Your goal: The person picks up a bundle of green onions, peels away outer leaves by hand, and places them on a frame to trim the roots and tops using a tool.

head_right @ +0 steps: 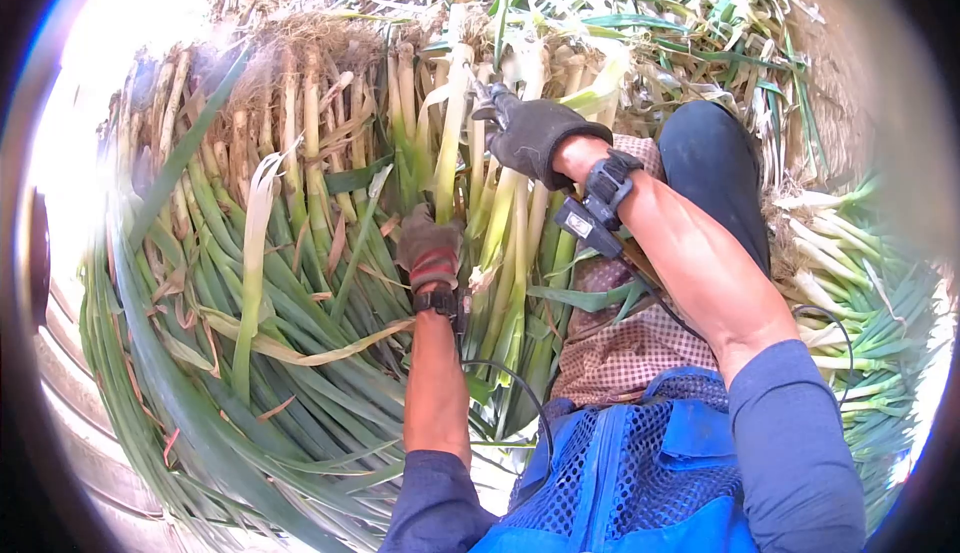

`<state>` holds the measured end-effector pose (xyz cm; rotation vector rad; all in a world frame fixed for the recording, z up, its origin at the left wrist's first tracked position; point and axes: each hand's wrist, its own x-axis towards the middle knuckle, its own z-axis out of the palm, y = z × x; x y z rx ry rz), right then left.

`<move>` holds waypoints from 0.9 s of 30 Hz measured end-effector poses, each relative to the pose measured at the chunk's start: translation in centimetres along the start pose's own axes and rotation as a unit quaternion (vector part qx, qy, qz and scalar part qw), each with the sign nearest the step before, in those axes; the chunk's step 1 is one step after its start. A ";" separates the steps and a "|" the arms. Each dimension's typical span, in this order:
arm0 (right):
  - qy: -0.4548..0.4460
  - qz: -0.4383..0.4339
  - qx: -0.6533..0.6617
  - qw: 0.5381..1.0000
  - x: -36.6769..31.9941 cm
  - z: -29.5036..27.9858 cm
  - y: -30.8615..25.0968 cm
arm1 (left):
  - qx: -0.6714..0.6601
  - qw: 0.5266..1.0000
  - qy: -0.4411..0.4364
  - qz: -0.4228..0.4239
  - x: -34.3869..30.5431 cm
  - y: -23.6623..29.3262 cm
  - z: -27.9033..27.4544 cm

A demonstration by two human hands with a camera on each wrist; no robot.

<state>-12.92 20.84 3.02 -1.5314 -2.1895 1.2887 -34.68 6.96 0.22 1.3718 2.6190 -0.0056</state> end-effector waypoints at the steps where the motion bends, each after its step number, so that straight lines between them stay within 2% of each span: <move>1: 0.000 0.000 -0.005 1.000 -0.1 0.2 -0.1 | -0.003 1.000 -0.001 0.001 -0.1 -0.4 0.3; 5: -0.001 -0.020 0.025 0.999 -1.1 0.0 0.2 | -0.028 1.000 -0.008 -0.007 0.5 -0.8 0.6; 11: -0.144 -0.039 -0.032 0.988 -7.2 0.5 -0.7 | -0.178 0.981 -0.066 -0.024 0.5 -1.5 -1.7; 13: -0.187 -0.070 0.016 0.980 -10.8 -0.4 -1.8 | -0.269 0.957 -0.110 -0.008 0.6 -1.1 -3.8; 15: -0.215 -0.079 0.017 0.973 -12.8 -1.1 -1.8 | -0.274 0.958 -0.064 0.048 1.3 -1.1 -4.7; 16: -0.201 -0.061 0.013 0.978 -13.3 -2.0 -2.3 | -0.276 0.957 -0.040 0.077 1.8 -1.2 -5.1; 17: -0.186 -0.043 0.007 0.981 -13.6 -2.6 -2.7 | -0.299 0.949 -0.086 0.044 2.0 -1.2 -5.5; 18: -0.172 -0.025 0.002 0.985 -13.9 -2.9 -2.9 | -0.304 0.947 -0.090 0.055 2.9 -1.2 -6.1; 19: -0.064 -0.104 0.055 0.991 -14.2 -1.9 -1.3 | -0.308 0.944 -0.094 0.068 3.6 -0.1 -8.3; 20: -0.089 -0.104 0.072 0.988 -14.5 -2.7 -1.9 | -0.312 0.942 -0.097 0.080 3.7 1.2 -10.7; 21: -0.114 -0.105 0.090 0.984 -15.0 -4.3 -2.8 | -0.234 0.966 -0.068 0.088 2.7 3.4 -13.3; 22: -0.138 -0.105 0.109 0.979 -15.2 -5.1 -3.5 | -0.245 0.965 -0.055 0.077 3.0 3.6 -12.9; 24: -0.118 -0.095 0.087 0.985 -15.1 -4.9 -4.0 | -0.268 0.961 -0.032 0.056 4.5 3.5 -10.5; 25: -0.109 -0.089 0.075 0.987 -14.9 -4.7 -4.0 | -0.198 0.978 -0.047 0.036 5.6 2.4 -8.9; 27: -0.135 -0.069 0.022 0.988 -13.8 -3.8 -2.8 | -0.139 0.988 -0.043 0.054 6.1 -0.5 -3.9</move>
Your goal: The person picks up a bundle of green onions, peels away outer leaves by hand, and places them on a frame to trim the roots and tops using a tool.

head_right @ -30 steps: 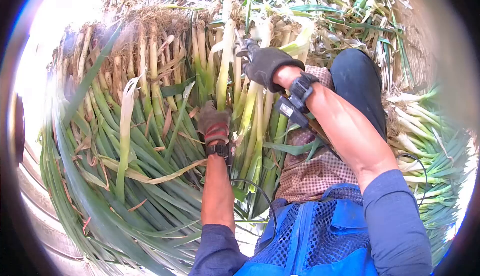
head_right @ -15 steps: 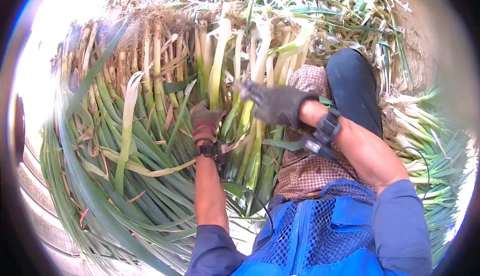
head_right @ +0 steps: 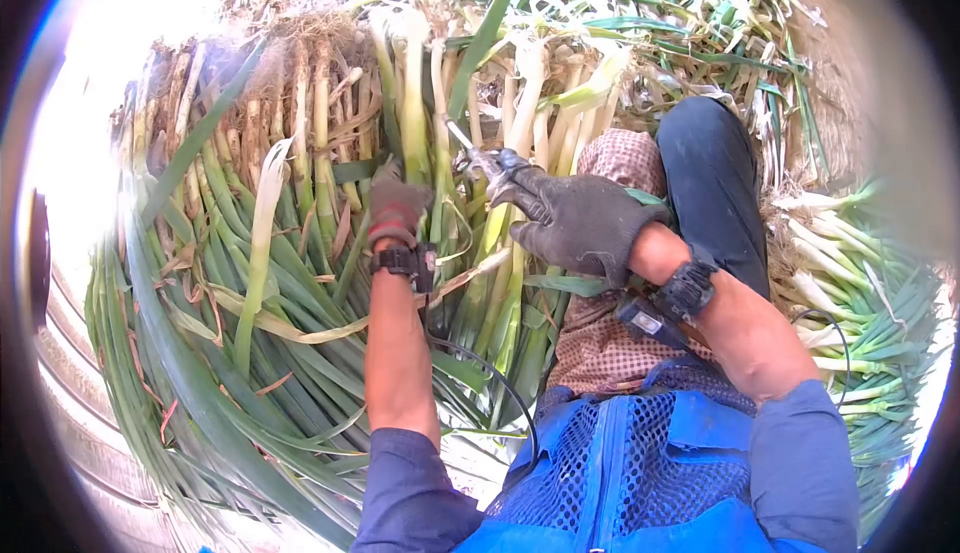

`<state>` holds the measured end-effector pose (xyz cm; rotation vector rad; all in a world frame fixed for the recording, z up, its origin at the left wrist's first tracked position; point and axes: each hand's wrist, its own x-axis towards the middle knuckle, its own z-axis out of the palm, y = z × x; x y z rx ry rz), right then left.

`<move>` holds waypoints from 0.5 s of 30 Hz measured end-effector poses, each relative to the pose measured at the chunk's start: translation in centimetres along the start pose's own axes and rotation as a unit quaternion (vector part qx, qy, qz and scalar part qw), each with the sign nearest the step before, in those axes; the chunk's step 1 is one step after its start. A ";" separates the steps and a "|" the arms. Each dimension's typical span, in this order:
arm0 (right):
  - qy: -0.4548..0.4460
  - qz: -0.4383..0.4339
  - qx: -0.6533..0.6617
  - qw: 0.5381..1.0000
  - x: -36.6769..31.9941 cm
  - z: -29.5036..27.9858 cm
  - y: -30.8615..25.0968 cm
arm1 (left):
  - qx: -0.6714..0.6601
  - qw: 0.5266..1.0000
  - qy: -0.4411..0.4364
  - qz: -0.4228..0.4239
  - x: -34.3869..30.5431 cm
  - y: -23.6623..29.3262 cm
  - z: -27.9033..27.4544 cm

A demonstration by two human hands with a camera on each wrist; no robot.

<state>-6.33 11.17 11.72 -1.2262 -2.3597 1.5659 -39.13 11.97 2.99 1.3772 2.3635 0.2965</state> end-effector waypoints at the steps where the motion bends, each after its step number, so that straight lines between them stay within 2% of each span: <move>1: 0.001 -0.026 0.004 1.000 0.4 1.5 1.1 | 0.032 0.999 -0.001 0.007 -0.1 -1.9 1.6; 3: 0.003 -0.077 0.016 0.997 0.9 4.4 2.6 | -0.027 0.999 0.008 -0.030 -1.9 -2.5 2.5; 5: -0.068 -0.030 -0.033 0.997 2.5 4.7 1.7 | -0.052 0.996 0.017 -0.075 -3.5 -0.3 1.1; 6: -0.053 -0.037 -0.056 0.996 3.7 5.4 1.7 | -0.048 0.997 0.016 -0.053 -2.8 -1.6 1.5; 8: -0.004 -0.044 -0.065 0.997 6.1 5.7 1.9 | -0.028 0.998 0.039 -0.037 -3.8 -0.3 0.4; 10: -0.007 -0.038 -0.095 0.995 8.4 5.8 2.1 | -0.038 0.998 0.040 -0.038 -4.5 0.2 -0.4; 13: 0.080 -0.023 -0.021 0.996 9.8 2.3 -0.6 | -0.076 0.995 0.013 -0.056 -4.2 -0.2 -0.8; 15: 0.072 0.044 -0.019 0.996 12.3 -0.1 -1.2 | -0.066 0.995 -0.007 -0.068 -3.6 -1.2 -0.8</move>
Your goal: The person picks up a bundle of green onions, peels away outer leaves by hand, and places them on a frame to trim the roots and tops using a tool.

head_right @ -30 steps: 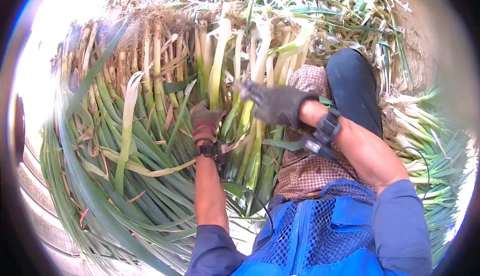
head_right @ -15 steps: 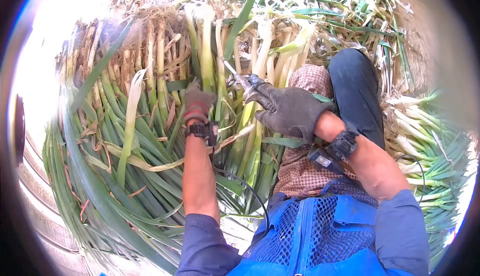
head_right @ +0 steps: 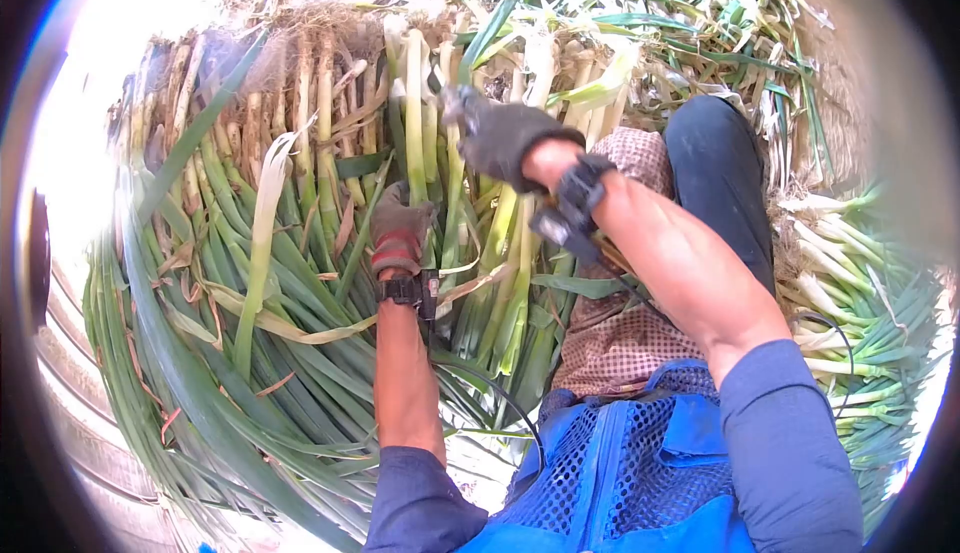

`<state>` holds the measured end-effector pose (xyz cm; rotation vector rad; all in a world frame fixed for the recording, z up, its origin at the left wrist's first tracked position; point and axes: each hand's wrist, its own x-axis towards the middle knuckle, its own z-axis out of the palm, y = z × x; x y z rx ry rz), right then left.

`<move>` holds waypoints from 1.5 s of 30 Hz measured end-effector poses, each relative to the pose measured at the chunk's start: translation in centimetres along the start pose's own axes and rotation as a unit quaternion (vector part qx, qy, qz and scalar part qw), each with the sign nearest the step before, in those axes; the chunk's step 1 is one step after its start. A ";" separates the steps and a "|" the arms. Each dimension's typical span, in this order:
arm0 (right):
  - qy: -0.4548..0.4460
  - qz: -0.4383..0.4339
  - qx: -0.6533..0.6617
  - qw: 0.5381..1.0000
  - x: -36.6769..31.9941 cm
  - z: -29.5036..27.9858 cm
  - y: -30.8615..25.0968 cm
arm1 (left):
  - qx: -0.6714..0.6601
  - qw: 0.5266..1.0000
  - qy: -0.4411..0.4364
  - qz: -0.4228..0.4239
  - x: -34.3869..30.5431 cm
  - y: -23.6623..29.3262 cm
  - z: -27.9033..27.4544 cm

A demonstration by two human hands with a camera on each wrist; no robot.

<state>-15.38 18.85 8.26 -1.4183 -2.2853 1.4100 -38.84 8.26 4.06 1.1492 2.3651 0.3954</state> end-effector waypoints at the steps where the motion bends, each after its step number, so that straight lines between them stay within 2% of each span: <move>1: 0.009 0.012 -0.002 1.000 1.2 -0.5 0.4 | -0.027 1.000 -0.011 -0.002 -0.3 0.2 -0.2; 2: 0.018 0.023 -0.004 1.000 2.1 -0.7 0.8 | -0.054 0.998 -0.021 -0.004 -0.8 0.6 -0.6; 3: 0.024 -0.016 0.001 1.000 2.4 -0.8 1.6 | -0.082 0.996 -0.032 -0.006 -0.9 0.9 -0.7; 5: 0.019 -0.049 -0.006 0.999 0.6 0.6 2.4 | -0.024 0.999 -0.036 -0.001 -0.3 0.6 -0.6; 8: -0.067 -0.048 -0.053 0.995 -3.1 0.7 1.3 | 0.005 0.999 -0.033 -0.002 -0.5 1.4 -0.6; 10: -0.065 -0.026 -0.046 0.996 -1.7 1.4 1.0 | -0.008 0.999 -0.038 -0.010 -1.3 2.2 -1.0; 12: 0.036 -0.019 0.016 0.999 1.2 2.4 1.4 | -0.034 0.998 -0.051 -0.023 -1.8 2.6 -1.2; 14: 0.026 -0.006 0.031 0.999 3.0 0.7 1.0 | -0.051 0.997 -0.056 0.006 -0.9 0.5 -0.7; 17: 0.039 -0.084 0.031 0.995 2.5 0.8 1.0 | -0.092 0.994 -0.052 0.005 -0.7 -0.3 -2.0; 19: -0.071 -0.097 0.014 0.993 -0.5 0.3 1.2 | -0.117 0.991 -0.061 -0.009 -0.9 0.5 -3.3; 20: -0.126 -0.103 0.007 0.987 -2.4 -0.3 0.6 | -0.170 0.983 -0.071 -0.004 -1.3 1.0 -3.6; 22: -0.156 -0.131 0.005 0.979 -4.8 1.0 2.8 | -0.273 0.958 -0.089 0.002 -2.4 1.1 -4.3; 25: -0.121 -0.005 0.027 0.992 -8.4 -1.5 2.5 | -0.228 0.971 -0.071 0.015 -2.4 0.7 -3.5; 28: -0.094 0.019 0.166 0.982 -11.8 -3.0 2.9 | -0.151 0.986 -0.075 0.003 -3.0 2.5 -3.6; 29: -0.112 -0.013 0.168 0.979 -12.5 -2.8 3.1 | -0.116 0.990 -0.079 -0.007 -3.3 3.1 -3.6; 32: -0.056 -0.093 0.205 0.973 -13.0 -2.3 3.0 | -0.082 0.993 -0.084 0.027 -3.7 3.0 -1.3; 33: -0.052 -0.035 0.195 0.979 -13.0 -3.3 2.6 | -0.076 0.991 -0.107 0.000 -4.5 3.0 -0.5; 36: -0.081 -0.038 0.088 0.992 -12.1 -2.6 4.1 | 0.156 0.973 -0.080 0.151 -6.9 4.1 2.4; 37: -0.097 -0.027 0.110 0.989 -12.4 -3.4 2.7 | 0.097 0.983 -0.091 0.126 -7.2 3.8 3.4; 39: -0.035 -0.016 0.082 0.996 -11.6 -2.0 4.6 | -0.033 0.990 -0.117 0.068 -7.1 2.4 5.1; 40: -0.004 -0.011 0.068 0.998 -11.1 -1.4 5.7 | -0.101 0.986 -0.129 0.034 -6.9 1.5 5.8; 41: -0.019 0.017 0.071 0.997 -10.6 -1.5 6.2 | -0.174 0.974 -0.143 -0.005 -5.8 0.4 5.7; 42: -0.029 0.001 0.058 0.998 -10.8 -1.5 6.2 | -0.245 0.956 -0.155 -0.047 -5.1 -0.7 5.8; 43: -0.039 -0.016 0.045 0.998 -11.0 -1.7 6.1 | -0.240 0.958 -0.151 -0.028 -4.7 -0.6 5.7; 45: -0.043 -0.019 0.049 0.998 -10.9 -1.8 5.9 | -0.087 0.984 -0.153 0.004 -4.0 0.0 5.8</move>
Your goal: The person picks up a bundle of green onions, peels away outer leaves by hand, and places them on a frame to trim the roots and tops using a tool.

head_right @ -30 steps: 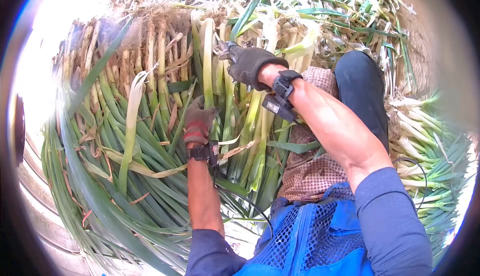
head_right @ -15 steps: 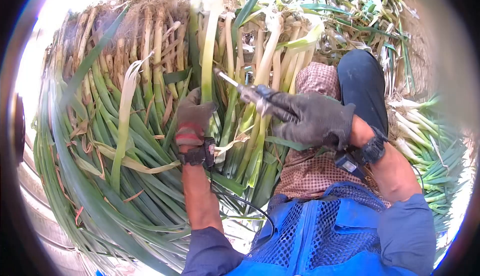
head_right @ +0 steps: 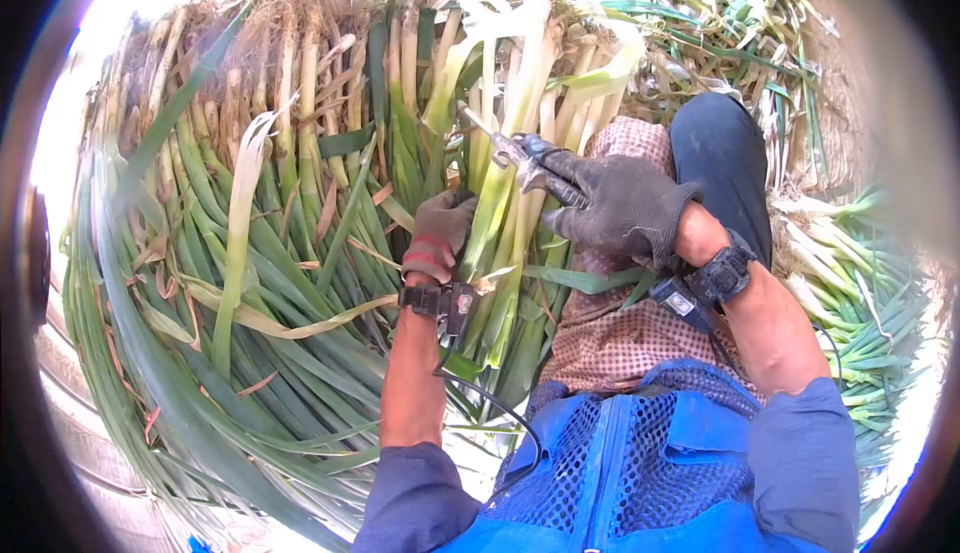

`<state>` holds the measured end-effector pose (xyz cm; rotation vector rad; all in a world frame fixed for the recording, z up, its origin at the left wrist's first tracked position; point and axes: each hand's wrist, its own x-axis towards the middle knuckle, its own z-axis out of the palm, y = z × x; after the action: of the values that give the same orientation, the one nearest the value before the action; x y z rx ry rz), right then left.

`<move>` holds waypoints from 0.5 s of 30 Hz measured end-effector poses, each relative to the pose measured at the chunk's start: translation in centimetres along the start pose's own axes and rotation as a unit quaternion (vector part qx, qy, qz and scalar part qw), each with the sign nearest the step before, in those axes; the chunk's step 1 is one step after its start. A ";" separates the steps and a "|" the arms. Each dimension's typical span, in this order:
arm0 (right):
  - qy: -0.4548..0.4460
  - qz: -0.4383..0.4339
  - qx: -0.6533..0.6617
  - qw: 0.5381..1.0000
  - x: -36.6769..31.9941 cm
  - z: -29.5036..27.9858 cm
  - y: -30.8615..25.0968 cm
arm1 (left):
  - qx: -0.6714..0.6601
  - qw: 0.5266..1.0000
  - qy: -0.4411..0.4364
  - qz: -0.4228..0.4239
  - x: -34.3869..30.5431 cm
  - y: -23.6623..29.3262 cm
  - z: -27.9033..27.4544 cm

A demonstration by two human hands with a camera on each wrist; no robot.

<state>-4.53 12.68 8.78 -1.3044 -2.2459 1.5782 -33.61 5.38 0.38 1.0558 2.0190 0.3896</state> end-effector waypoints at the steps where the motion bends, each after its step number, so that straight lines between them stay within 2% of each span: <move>1: 0.002 0.013 0.016 1.000 0.3 0.0 -0.2 | 0.078 0.997 -0.001 0.004 0.3 0.7 0.0; 2: 0.001 0.027 0.033 0.999 0.5 0.0 -0.3 | 0.111 0.994 -0.025 -0.003 0.6 1.1 0.0; 5: -0.014 0.033 -0.014 0.999 0.9 -0.9 -0.8 | 0.049 0.997 -0.064 0.019 -1.5 1.0 1.0; 6: -0.025 -0.002 -0.030 0.999 0.8 -1.1 -0.3 | 0.126 0.987 -0.085 0.053 -2.3 1.1 1.5; 7: -0.021 0.005 -0.030 0.999 0.9 -1.2 -0.4 | 0.224 0.969 -0.090 0.054 -3.6 2.7 1.8; 9: -0.002 0.016 -0.047 0.999 2.0 -1.6 0.4 | 0.208 0.971 -0.094 0.071 -4.0 3.3 1.5; 12: 0.006 0.013 -0.065 0.998 3.5 -2.2 1.5 | 0.005 0.992 -0.123 -0.030 -0.1 2.8 -0.4; 15: 0.005 0.015 -0.062 0.998 3.3 -2.4 1.5 | 0.006 0.997 0.053 0.064 4.4 -0.4 0.7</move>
<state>-4.50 16.80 7.41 -1.3801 -2.3634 1.4593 -34.75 8.61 -2.57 1.1990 2.0535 0.5114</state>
